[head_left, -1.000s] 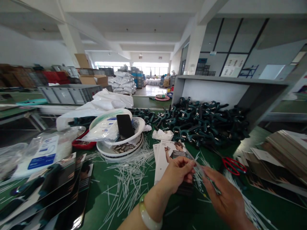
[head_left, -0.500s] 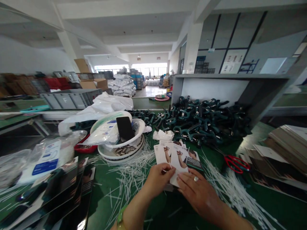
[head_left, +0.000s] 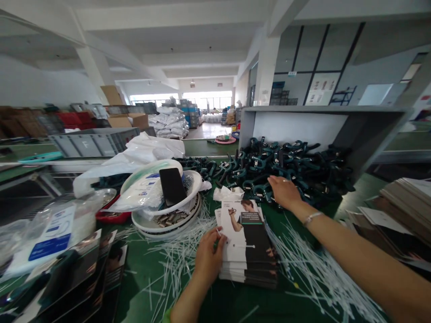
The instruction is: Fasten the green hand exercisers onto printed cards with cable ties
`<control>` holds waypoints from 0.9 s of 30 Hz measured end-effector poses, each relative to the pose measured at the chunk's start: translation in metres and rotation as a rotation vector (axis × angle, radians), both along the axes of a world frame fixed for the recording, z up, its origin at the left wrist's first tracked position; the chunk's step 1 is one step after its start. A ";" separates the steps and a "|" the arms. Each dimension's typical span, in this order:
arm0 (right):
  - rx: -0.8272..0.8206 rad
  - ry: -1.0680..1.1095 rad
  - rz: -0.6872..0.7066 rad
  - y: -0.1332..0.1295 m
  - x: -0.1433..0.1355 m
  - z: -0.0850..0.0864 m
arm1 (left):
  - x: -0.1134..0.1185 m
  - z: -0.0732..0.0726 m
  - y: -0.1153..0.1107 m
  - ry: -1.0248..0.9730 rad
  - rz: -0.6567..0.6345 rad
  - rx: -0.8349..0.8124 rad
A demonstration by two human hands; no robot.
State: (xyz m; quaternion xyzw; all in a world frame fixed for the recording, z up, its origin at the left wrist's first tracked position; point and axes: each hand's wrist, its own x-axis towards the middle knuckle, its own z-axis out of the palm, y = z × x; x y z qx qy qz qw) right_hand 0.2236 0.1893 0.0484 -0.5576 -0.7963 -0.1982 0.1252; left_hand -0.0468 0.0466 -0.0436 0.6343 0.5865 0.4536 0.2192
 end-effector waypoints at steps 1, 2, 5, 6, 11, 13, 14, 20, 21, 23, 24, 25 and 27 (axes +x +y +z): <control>-0.019 -0.027 -0.018 0.017 0.008 0.002 | 0.001 -0.002 0.000 0.005 0.001 0.020; -0.041 -0.055 -0.028 0.031 0.013 0.003 | 0.002 -0.004 0.000 0.016 -0.005 0.038; -0.104 -0.135 -0.008 0.055 0.018 0.002 | 0.002 -0.010 -0.002 0.053 -0.063 0.059; -0.121 -0.153 0.003 0.058 0.018 0.002 | 0.001 -0.012 -0.003 0.065 -0.087 0.058; -0.204 -0.163 -0.017 0.055 0.023 0.024 | -0.003 -0.015 -0.002 0.149 -0.152 0.070; -0.221 -0.126 -0.069 0.046 0.025 0.037 | -0.001 -0.013 -0.002 0.195 -0.183 0.092; -0.224 -0.113 -0.090 0.038 0.025 0.043 | 0.000 -0.012 -0.003 0.216 -0.195 0.104; -0.829 0.631 -0.077 -0.040 -0.017 0.043 | 0.009 -0.010 -0.008 0.272 -0.157 0.139; -0.902 0.724 -0.071 -0.052 -0.027 0.040 | 0.010 -0.010 -0.008 0.267 -0.152 0.139; -0.968 0.765 -0.078 -0.073 -0.043 0.032 | 0.011 -0.010 -0.009 0.247 -0.148 0.135; -0.962 0.732 -0.083 -0.081 -0.049 0.028 | 0.011 -0.010 -0.009 0.227 -0.147 0.129; -0.938 0.679 -0.077 -0.089 -0.053 0.024 | 0.012 -0.009 -0.010 0.198 -0.144 0.119; -0.860 0.550 -0.034 -0.103 -0.057 0.016 | 0.012 -0.009 -0.011 0.116 -0.139 0.085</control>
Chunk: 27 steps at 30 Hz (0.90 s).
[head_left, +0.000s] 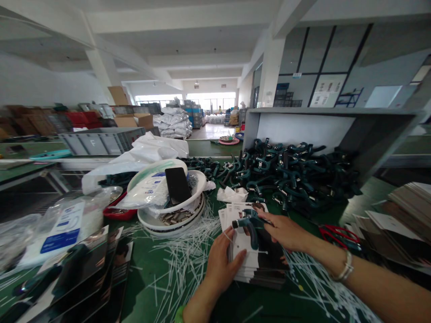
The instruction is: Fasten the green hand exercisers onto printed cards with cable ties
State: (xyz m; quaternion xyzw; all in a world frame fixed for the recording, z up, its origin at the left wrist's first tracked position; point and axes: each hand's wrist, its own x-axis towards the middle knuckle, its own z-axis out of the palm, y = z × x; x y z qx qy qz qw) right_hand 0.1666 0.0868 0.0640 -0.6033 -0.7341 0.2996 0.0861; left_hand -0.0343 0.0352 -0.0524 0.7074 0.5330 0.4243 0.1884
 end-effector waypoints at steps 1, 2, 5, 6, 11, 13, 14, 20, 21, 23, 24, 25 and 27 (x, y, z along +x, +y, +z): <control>0.052 -0.042 0.040 -0.006 0.000 -0.004 | 0.001 0.000 -0.001 -0.049 0.001 -0.024; 0.101 -0.074 0.081 -0.012 0.000 -0.007 | 0.001 0.000 -0.002 -0.103 0.001 -0.049; 0.202 -0.119 0.176 -0.023 0.002 -0.010 | 0.002 0.001 -0.004 -0.266 -0.005 -0.109; 0.222 -0.132 0.198 -0.024 0.004 -0.009 | 0.002 0.003 -0.003 -0.301 0.002 -0.117; 0.307 -0.219 0.274 -0.021 0.006 -0.001 | -0.002 0.028 0.016 -0.261 0.117 -0.060; 0.364 -0.252 0.368 -0.018 0.002 -0.001 | -0.001 0.047 0.033 -0.167 0.139 -0.026; 0.389 -0.281 0.408 -0.016 -0.001 -0.003 | 0.002 0.057 0.042 -0.078 0.129 -0.032; 0.505 -0.372 0.456 -0.007 -0.015 -0.019 | 0.034 0.088 0.084 0.308 0.041 -0.190; 0.521 -0.341 0.450 -0.006 -0.014 -0.022 | 0.039 0.088 0.087 0.305 0.025 -0.186; 0.545 -0.221 0.415 -0.006 -0.012 -0.030 | 0.045 0.085 0.088 0.300 -0.009 -0.172; 0.552 -0.129 0.382 -0.006 -0.010 -0.034 | 0.046 0.083 0.087 0.294 -0.023 -0.161; 0.557 -0.014 0.338 -0.006 -0.008 -0.038 | 0.046 0.081 0.086 0.287 -0.034 -0.150; 0.551 0.233 0.211 -0.007 -0.007 -0.047 | 0.043 0.077 0.081 0.273 -0.049 -0.132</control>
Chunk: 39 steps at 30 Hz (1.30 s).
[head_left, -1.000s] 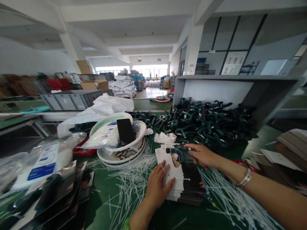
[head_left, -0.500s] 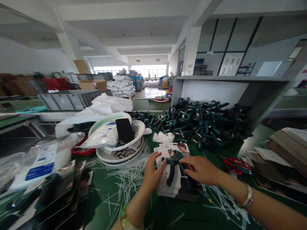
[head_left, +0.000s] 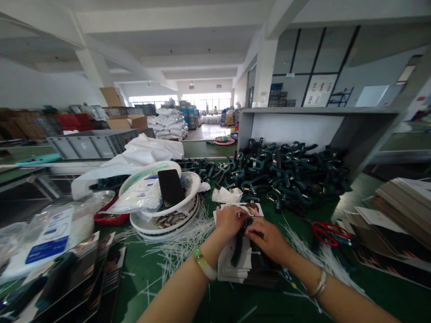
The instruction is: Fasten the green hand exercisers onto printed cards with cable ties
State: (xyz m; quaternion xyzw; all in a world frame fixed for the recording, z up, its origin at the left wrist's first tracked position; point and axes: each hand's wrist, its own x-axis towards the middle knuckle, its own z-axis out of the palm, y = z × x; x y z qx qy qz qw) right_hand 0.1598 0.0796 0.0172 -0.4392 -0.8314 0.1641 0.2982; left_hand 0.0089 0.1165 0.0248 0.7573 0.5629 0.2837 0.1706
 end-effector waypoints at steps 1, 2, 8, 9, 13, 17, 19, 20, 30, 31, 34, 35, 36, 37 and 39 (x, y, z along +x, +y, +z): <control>-0.037 0.117 -0.045 0.000 0.000 -0.004 | -0.002 -0.002 -0.002 -0.005 -0.005 0.004; -0.081 0.211 -0.097 0.000 -0.001 -0.009 | -0.005 -0.004 -0.005 -0.011 -0.011 0.010; -0.295 0.425 -0.234 0.001 -0.010 -0.024 | -0.010 -0.015 -0.015 -0.049 -0.048 0.070; -0.308 0.433 -0.231 0.002 -0.010 -0.024 | -0.010 -0.016 -0.016 -0.046 -0.048 0.074; -0.344 0.455 -0.222 0.002 -0.010 -0.023 | -0.007 -0.016 -0.019 -0.043 -0.044 0.085; -0.389 0.476 -0.221 0.001 -0.010 -0.020 | -0.006 -0.017 -0.020 -0.051 -0.034 0.082; -0.417 0.494 -0.213 0.001 -0.010 -0.020 | -0.006 -0.018 -0.019 -0.069 -0.032 0.074; -0.433 0.501 -0.206 0.002 -0.009 -0.019 | -0.006 -0.018 -0.019 -0.077 -0.032 0.071; -0.509 0.492 -0.167 0.006 -0.007 -0.017 | -0.005 -0.020 -0.021 -0.087 -0.041 0.079; -0.479 0.488 -0.164 0.005 -0.007 -0.018 | -0.005 -0.020 -0.021 -0.081 -0.039 0.083; -0.413 0.501 -0.177 0.001 -0.006 -0.020 | -0.005 -0.020 -0.021 -0.063 -0.053 0.108; -0.408 0.506 -0.184 0.001 -0.005 -0.020 | -0.005 -0.020 -0.021 -0.061 -0.056 0.114; -0.411 0.508 -0.187 0.000 -0.005 -0.021 | -0.005 -0.020 -0.020 -0.061 -0.060 0.116; -0.418 0.508 -0.186 0.000 -0.005 -0.021 | -0.005 -0.020 -0.020 -0.063 -0.062 0.114; -0.431 0.503 -0.180 0.001 -0.006 -0.020 | -0.005 -0.021 -0.021 -0.069 -0.064 0.108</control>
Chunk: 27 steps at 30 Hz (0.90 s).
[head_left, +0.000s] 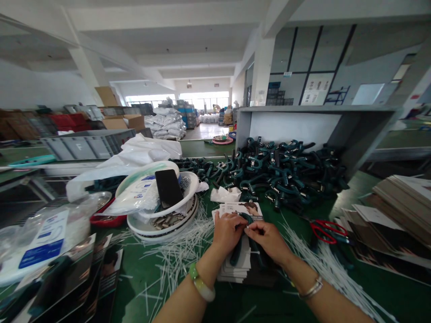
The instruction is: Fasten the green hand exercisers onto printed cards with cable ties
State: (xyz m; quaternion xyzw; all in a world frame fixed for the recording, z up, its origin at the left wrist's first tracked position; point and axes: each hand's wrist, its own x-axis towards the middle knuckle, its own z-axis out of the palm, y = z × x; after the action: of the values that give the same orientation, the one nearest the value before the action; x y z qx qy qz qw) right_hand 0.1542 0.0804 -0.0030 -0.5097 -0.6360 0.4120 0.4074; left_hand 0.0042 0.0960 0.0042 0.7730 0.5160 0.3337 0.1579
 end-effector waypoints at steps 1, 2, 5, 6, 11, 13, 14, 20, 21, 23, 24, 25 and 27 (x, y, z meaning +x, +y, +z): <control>-0.005 -0.003 0.005 0.000 0.000 0.000 | 0.000 0.000 0.000 -0.002 0.000 -0.006; -0.008 -0.005 0.010 0.001 0.000 0.000 | 0.000 0.000 0.000 -0.003 0.000 -0.013; 0.003 -0.012 0.017 0.001 -0.001 0.000 | 0.001 0.000 -0.001 -0.010 0.017 -0.036; 0.009 -0.015 0.016 0.001 -0.001 -0.001 | 0.001 0.000 -0.001 -0.011 0.022 -0.039; -0.001 0.003 0.009 0.001 -0.001 -0.002 | 0.000 0.000 -0.001 -0.011 0.021 -0.024; -0.010 0.009 0.010 0.001 -0.001 -0.001 | 0.000 -0.001 -0.001 -0.016 0.015 -0.022; -0.014 0.009 0.011 0.001 -0.001 0.000 | 0.000 -0.001 0.000 -0.019 0.010 -0.021; -0.110 0.055 -0.014 0.006 -0.002 0.001 | -0.001 -0.007 0.001 -0.049 -0.005 -0.010; -0.126 0.060 -0.020 0.008 -0.003 0.001 | -0.003 -0.008 0.000 -0.061 -0.018 -0.014; -0.141 0.059 -0.027 0.011 -0.003 0.001 | -0.008 -0.007 0.000 -0.110 -0.072 -0.041; -0.141 0.056 -0.027 0.012 -0.003 0.001 | -0.011 -0.006 -0.001 -0.138 -0.109 -0.057; -0.139 0.053 -0.027 0.013 -0.004 0.001 | -0.014 -0.004 -0.001 -0.159 -0.146 -0.068; -0.127 0.045 -0.028 0.013 -0.004 0.000 | -0.018 -0.001 -0.001 -0.160 -0.191 -0.074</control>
State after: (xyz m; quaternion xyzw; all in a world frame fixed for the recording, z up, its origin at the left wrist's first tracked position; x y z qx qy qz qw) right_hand 0.1503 0.0937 -0.0027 -0.5340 -0.5920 0.4570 0.3944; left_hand -0.0137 0.0946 0.0029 0.7832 0.4376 0.3585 0.2581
